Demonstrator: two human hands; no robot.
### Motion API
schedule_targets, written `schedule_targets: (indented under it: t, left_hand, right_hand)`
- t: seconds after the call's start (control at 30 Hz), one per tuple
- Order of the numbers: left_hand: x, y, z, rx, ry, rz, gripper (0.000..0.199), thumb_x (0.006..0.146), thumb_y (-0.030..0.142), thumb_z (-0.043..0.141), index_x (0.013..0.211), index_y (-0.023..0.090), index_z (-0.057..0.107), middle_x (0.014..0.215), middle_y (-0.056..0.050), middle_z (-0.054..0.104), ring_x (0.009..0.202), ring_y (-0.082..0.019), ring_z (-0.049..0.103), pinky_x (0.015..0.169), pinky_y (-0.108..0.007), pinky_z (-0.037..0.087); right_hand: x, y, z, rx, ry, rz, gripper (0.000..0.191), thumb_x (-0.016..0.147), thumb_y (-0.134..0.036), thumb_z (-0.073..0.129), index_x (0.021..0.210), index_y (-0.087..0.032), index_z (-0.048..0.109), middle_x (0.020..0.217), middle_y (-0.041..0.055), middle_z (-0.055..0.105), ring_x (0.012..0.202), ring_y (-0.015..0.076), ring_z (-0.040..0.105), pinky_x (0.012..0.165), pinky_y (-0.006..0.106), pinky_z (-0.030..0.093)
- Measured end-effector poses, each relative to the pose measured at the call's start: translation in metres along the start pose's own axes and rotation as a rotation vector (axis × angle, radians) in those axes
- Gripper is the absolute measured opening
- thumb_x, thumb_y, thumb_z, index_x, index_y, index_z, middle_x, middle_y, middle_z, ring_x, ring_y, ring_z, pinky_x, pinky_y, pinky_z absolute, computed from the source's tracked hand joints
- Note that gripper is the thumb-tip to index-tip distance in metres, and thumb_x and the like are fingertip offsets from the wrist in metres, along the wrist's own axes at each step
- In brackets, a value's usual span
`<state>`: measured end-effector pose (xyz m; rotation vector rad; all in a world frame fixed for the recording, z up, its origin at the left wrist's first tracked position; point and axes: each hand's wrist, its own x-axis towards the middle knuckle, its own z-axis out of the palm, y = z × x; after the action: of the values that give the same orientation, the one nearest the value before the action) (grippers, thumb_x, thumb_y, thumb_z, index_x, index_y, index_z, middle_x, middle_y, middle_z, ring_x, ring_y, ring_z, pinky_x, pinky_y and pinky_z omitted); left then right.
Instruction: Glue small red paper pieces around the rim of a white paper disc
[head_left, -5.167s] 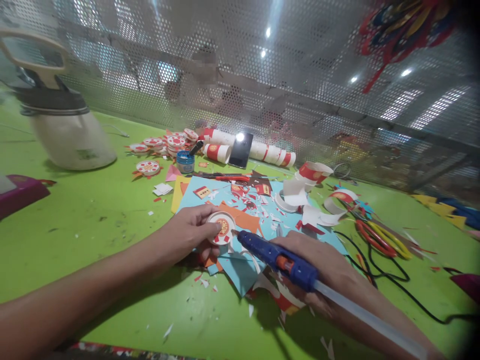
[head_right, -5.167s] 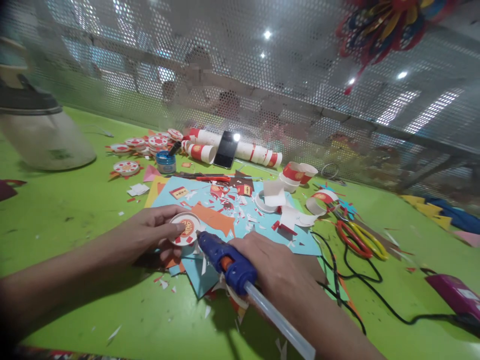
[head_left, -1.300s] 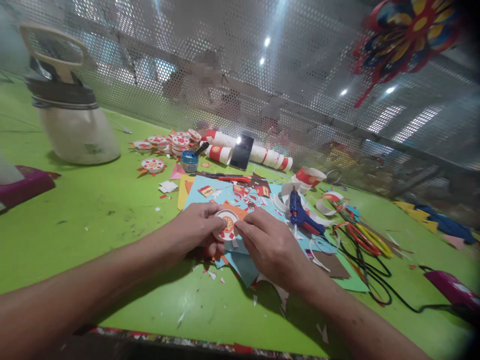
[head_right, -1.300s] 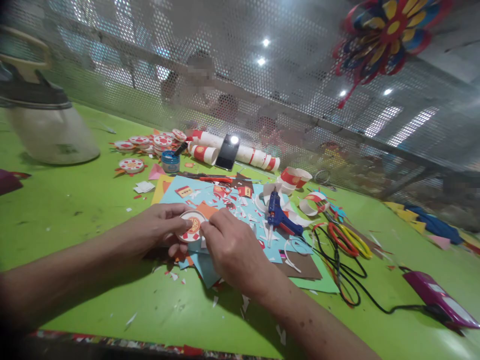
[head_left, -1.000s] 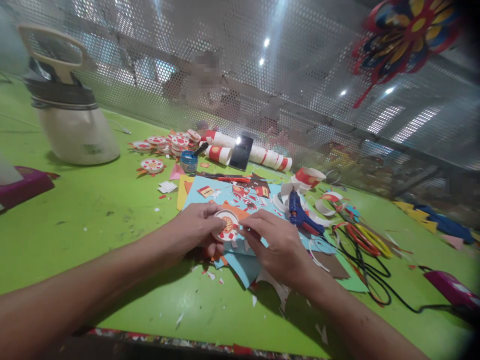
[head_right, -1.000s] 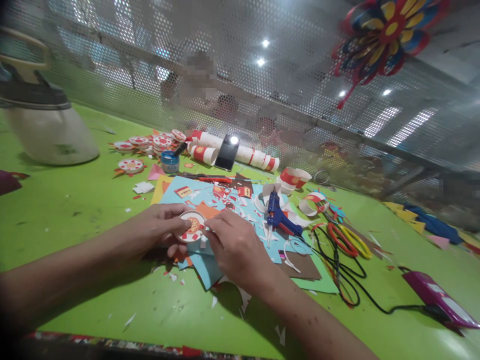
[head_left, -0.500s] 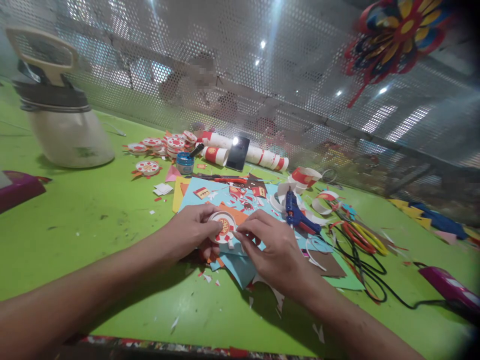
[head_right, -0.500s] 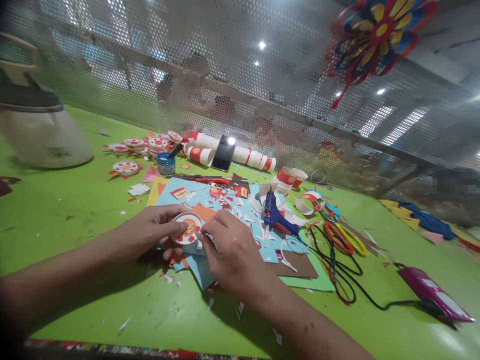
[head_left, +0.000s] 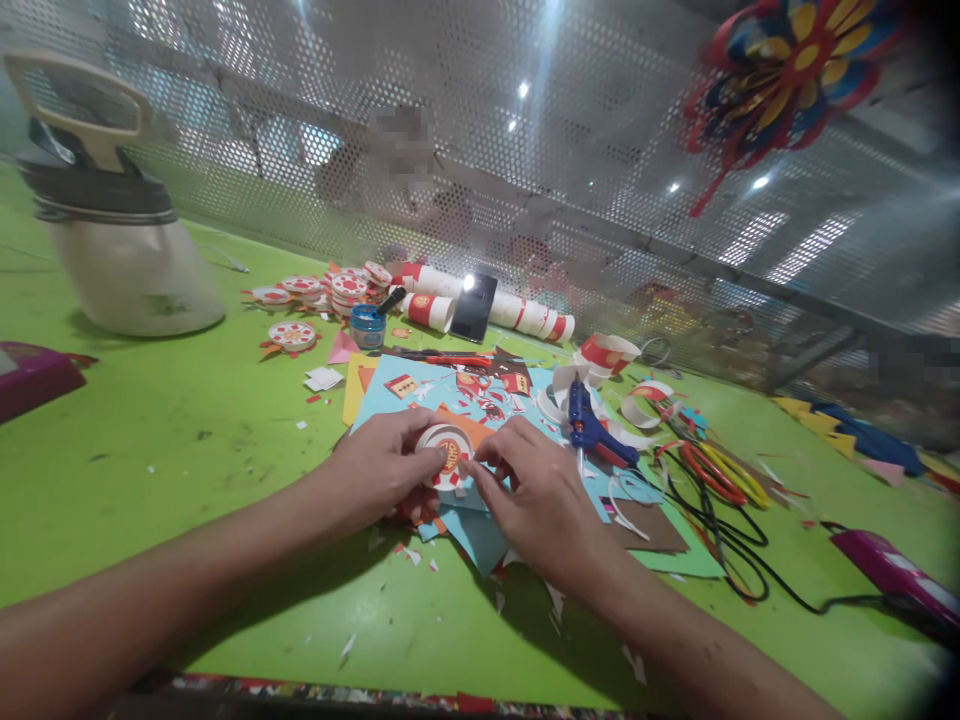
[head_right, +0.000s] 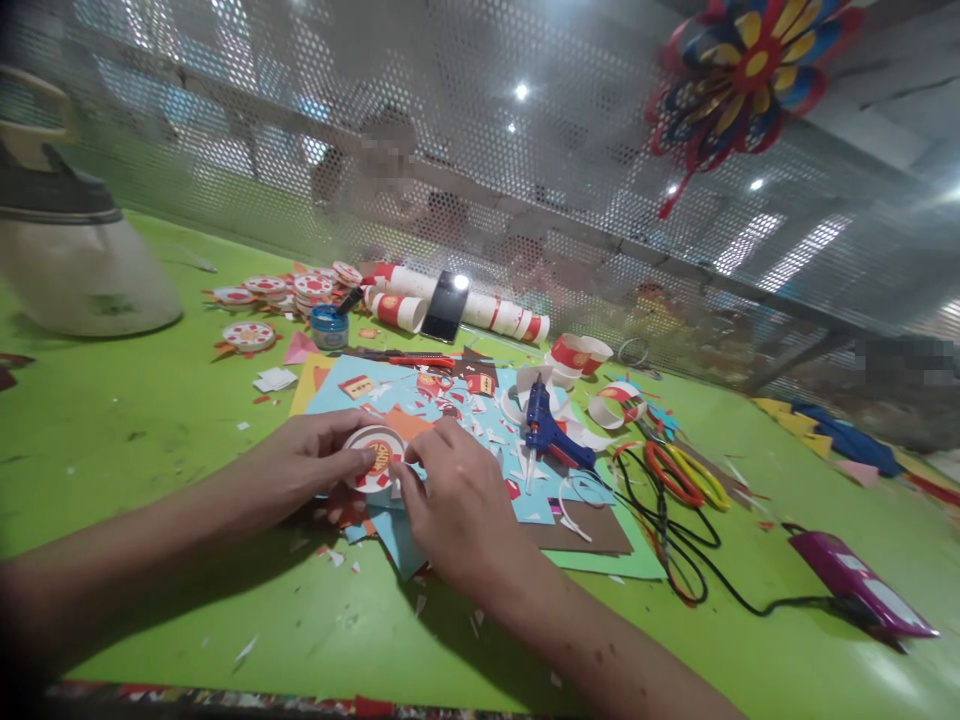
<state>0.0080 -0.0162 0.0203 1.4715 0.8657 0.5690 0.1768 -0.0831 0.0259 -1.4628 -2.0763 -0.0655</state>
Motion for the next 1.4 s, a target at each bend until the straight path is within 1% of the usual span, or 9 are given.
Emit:
schedule_targets:
  t: [0.17, 0.3, 0.4, 0.5, 0.73, 0.87, 1.0, 1.23, 1.4]
  left_hand:
    - [-0.001, 0.0, 0.0, -0.043, -0.011, 0.006, 0.016, 0.078, 0.028, 0.06, 0.088, 0.016, 0.058, 0.05, 0.001, 0.058, 0.037, -0.011, 0.05, 0.038, -0.021, 0.04]
    - [0.0, -0.002, 0.0, -0.043, -0.005, -0.004, 0.014, 0.077, 0.029, 0.061, 0.083, 0.017, 0.057, 0.049, 0.001, 0.058, 0.036, -0.012, 0.051, 0.038, -0.02, 0.039]
    - [0.0, -0.002, 0.001, -0.028, 0.002, -0.003, 0.014, 0.077, 0.03, 0.061, 0.082, 0.017, 0.056, 0.049, 0.001, 0.058, 0.038, -0.013, 0.052, 0.038, -0.021, 0.04]
    - [0.0, -0.001, 0.002, -0.016, 0.002, -0.019, 0.012, 0.078, 0.028, 0.059, 0.083, 0.017, 0.056, 0.048, 0.001, 0.057, 0.037, -0.012, 0.051, 0.039, -0.021, 0.04]
    - [0.0, 0.0, 0.002, 0.004, -0.005, -0.022, 0.015, 0.08, 0.03, 0.059, 0.086, 0.017, 0.056, 0.052, 0.001, 0.058, 0.041, -0.013, 0.054, 0.04, -0.021, 0.041]
    - [0.0, 0.0, 0.002, 0.008, -0.005, -0.024, 0.014, 0.08, 0.027, 0.057, 0.088, 0.016, 0.057, 0.049, 0.002, 0.057, 0.039, -0.012, 0.052, 0.039, -0.02, 0.04]
    - [0.0, 0.0, 0.002, 0.005, -0.016, -0.013, 0.015, 0.081, 0.026, 0.056, 0.091, 0.016, 0.058, 0.05, 0.002, 0.058, 0.039, -0.012, 0.053, 0.039, -0.02, 0.041]
    - [0.001, -0.004, 0.002, 0.008, -0.02, 0.013, 0.019, 0.081, 0.03, 0.058, 0.092, 0.015, 0.058, 0.053, 0.001, 0.058, 0.041, -0.012, 0.055, 0.04, -0.021, 0.043]
    - [0.002, -0.004, 0.001, 0.005, -0.028, 0.004, 0.019, 0.081, 0.029, 0.057, 0.094, 0.015, 0.058, 0.051, 0.001, 0.058, 0.038, -0.011, 0.051, 0.038, -0.02, 0.04]
  right_hand:
    - [0.001, 0.002, -0.006, 0.036, 0.005, -0.059, 0.007, 0.088, -0.012, 0.058, 0.084, -0.014, 0.062, 0.079, 0.0041, 0.056, 0.068, 0.0159, 0.051, 0.06, 0.028, 0.038]
    - [0.002, 0.005, -0.01, 0.027, -0.063, -0.107, 0.013, 0.089, -0.01, 0.055, 0.089, -0.015, 0.066, 0.081, 0.0057, 0.058, 0.072, 0.018, 0.054, 0.061, 0.029, 0.041]
    - [0.002, 0.005, -0.012, 0.004, -0.118, -0.096, 0.014, 0.091, -0.011, 0.054, 0.089, -0.015, 0.067, 0.082, 0.0064, 0.058, 0.074, 0.0189, 0.055, 0.063, 0.031, 0.043]
    - [0.002, 0.002, -0.011, -0.024, -0.138, -0.09, 0.016, 0.092, -0.012, 0.052, 0.09, -0.013, 0.068, 0.083, 0.0077, 0.058, 0.074, 0.0195, 0.055, 0.063, 0.032, 0.043]
    - [-0.003, 0.0, -0.004, -0.114, -0.101, -0.091, 0.016, 0.093, -0.015, 0.051, 0.088, -0.013, 0.066, 0.082, 0.0074, 0.056, 0.072, 0.0196, 0.053, 0.062, 0.032, 0.039]
    - [-0.003, 0.0, 0.0, -0.142, -0.083, -0.101, 0.019, 0.094, -0.014, 0.048, 0.085, -0.013, 0.065, 0.081, 0.0074, 0.056, 0.071, 0.0189, 0.051, 0.061, 0.031, 0.038]
    - [-0.002, -0.001, -0.001, -0.108, -0.095, -0.092, 0.02, 0.093, -0.011, 0.048, 0.086, -0.012, 0.066, 0.081, 0.0075, 0.056, 0.071, 0.0184, 0.052, 0.062, 0.031, 0.037]
    - [-0.001, -0.004, -0.003, -0.07, -0.125, -0.042, 0.016, 0.091, -0.009, 0.052, 0.084, -0.011, 0.067, 0.08, 0.0062, 0.055, 0.07, 0.0174, 0.052, 0.061, 0.03, 0.035]
    - [0.001, -0.006, -0.008, -0.064, -0.16, -0.022, 0.018, 0.089, -0.005, 0.053, 0.082, -0.011, 0.068, 0.078, 0.0062, 0.055, 0.07, 0.0172, 0.053, 0.061, 0.029, 0.036]
